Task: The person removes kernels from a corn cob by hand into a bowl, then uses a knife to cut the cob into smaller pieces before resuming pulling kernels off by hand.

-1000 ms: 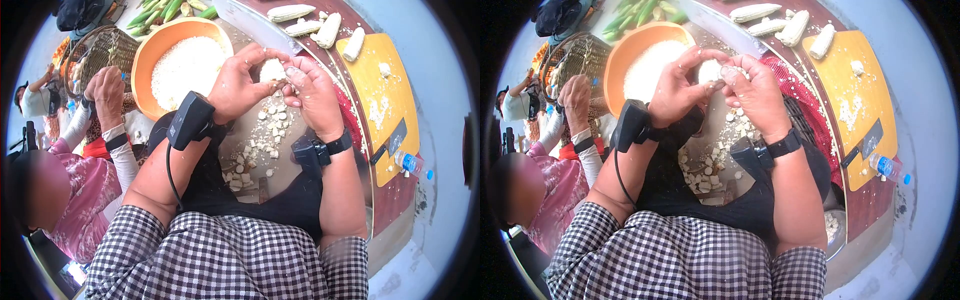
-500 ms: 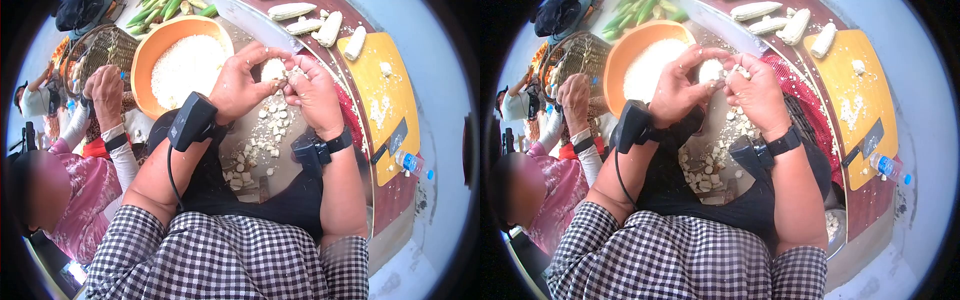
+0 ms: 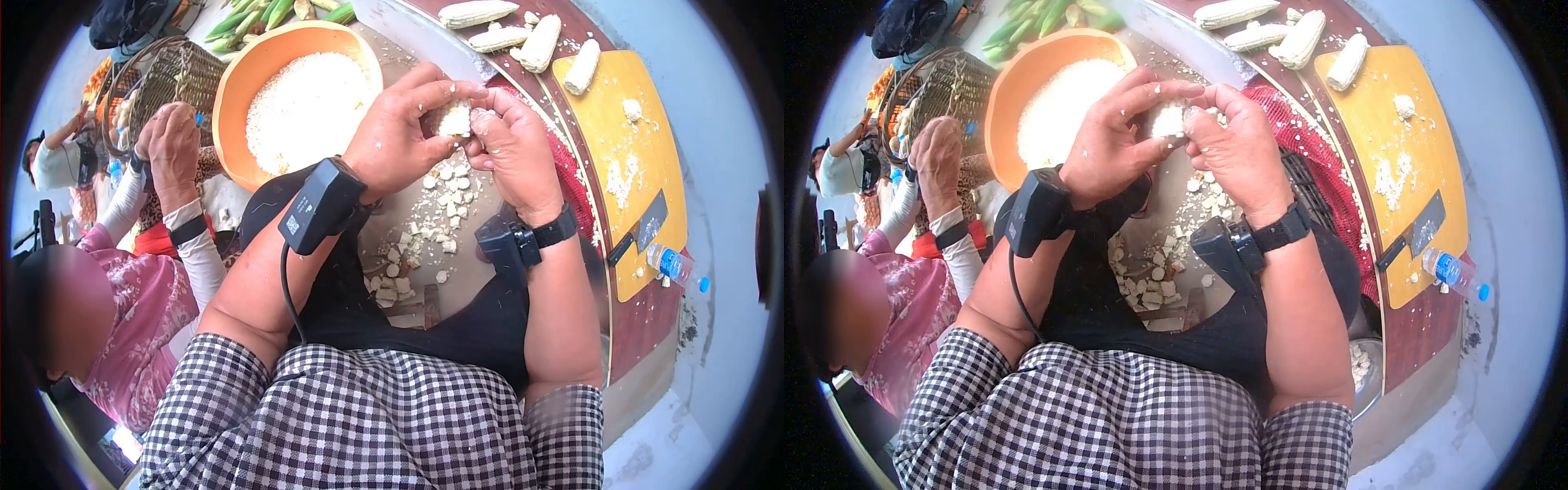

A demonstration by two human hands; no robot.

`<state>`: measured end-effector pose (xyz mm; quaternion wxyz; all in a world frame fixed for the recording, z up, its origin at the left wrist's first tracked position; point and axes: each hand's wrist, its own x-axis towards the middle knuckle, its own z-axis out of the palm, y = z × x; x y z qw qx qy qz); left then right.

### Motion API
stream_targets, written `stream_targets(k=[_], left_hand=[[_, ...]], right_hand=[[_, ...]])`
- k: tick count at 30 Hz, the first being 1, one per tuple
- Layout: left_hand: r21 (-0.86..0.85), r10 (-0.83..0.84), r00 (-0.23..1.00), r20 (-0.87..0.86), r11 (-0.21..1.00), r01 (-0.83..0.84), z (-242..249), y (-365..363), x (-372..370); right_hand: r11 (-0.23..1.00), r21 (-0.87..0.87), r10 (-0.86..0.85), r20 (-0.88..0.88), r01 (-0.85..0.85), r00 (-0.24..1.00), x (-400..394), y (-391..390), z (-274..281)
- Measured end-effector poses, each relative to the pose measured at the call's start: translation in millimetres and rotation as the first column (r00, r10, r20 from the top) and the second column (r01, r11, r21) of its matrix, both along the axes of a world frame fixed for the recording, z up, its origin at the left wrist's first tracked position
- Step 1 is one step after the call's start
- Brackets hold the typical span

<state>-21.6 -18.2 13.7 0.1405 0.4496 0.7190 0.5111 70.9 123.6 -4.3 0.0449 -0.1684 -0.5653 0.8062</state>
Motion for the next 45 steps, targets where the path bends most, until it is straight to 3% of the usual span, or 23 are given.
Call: stream_targets(k=[3, 12, 19, 22, 25, 28, 31, 33, 36, 42, 45], left_hand=[[-0.017, -0.013, 1.0, 0.009, 1.0, 0.013, -1, 0, 0], [-0.026, -0.038, 0.996, 0.083, 0.999, 0.041, 2, -2, -3], [0.041, -0.058, 0.978, 0.201, 0.998, 0.051, 2, -1, -3], [0.021, -0.067, 0.994, 0.087, 0.998, 0.066, 0, -1, -2], [0.048, -0.017, 0.988, 0.155, 0.999, 0.01, -2, 0, 0], [-0.017, -0.002, 0.997, 0.078, 1.0, 0.003, 4, 0, 4], [0.047, -0.049, 0.999, -0.024, 0.998, 0.05, -1, 0, -2], [-0.003, -0.026, 0.999, 0.029, 1.0, 0.026, 5, -3, -1], [0.012, -0.006, 0.997, 0.075, 1.0, 0.005, 6, -4, -4], [0.04, 0.041, 0.996, 0.078, 0.998, -0.044, -1, -6, -5], [0.087, 0.045, 0.992, 0.122, 0.995, -0.056, -2, -8, -5]], right_hand=[[0.996, 0.086, -0.03, 0.026, 0.027, 0.999, 0, -3, 5], [0.992, 0.121, -0.028, -0.025, 0.031, 0.999, 1, -4, 10], [0.997, -0.07, -0.038, -0.056, 0.034, 0.998, 1, -1, 9], [1.0, -0.027, -0.006, -0.036, 0.005, 0.999, 0, 0, 9], [1.0, 0.006, -0.015, -0.039, 0.015, 0.999, 1, 0, 6], [1.0, 0.023, -0.02, -0.019, 0.02, 1.0, 1, 0, 5], [1.0, -0.003, -0.025, -0.004, 0.025, 1.0, -1, 0, 4], [1.0, -0.007, -0.024, 0.004, 0.024, 1.0, -2, -3, 5], [0.976, -0.214, -0.046, -0.068, 0.031, 0.997, -6, -4, 7], [0.989, -0.147, -0.002, -0.072, -0.009, 0.997, -11, -6, 6], [0.995, -0.085, -0.056, -0.049, 0.051, 0.997, -12, -9, 9]])
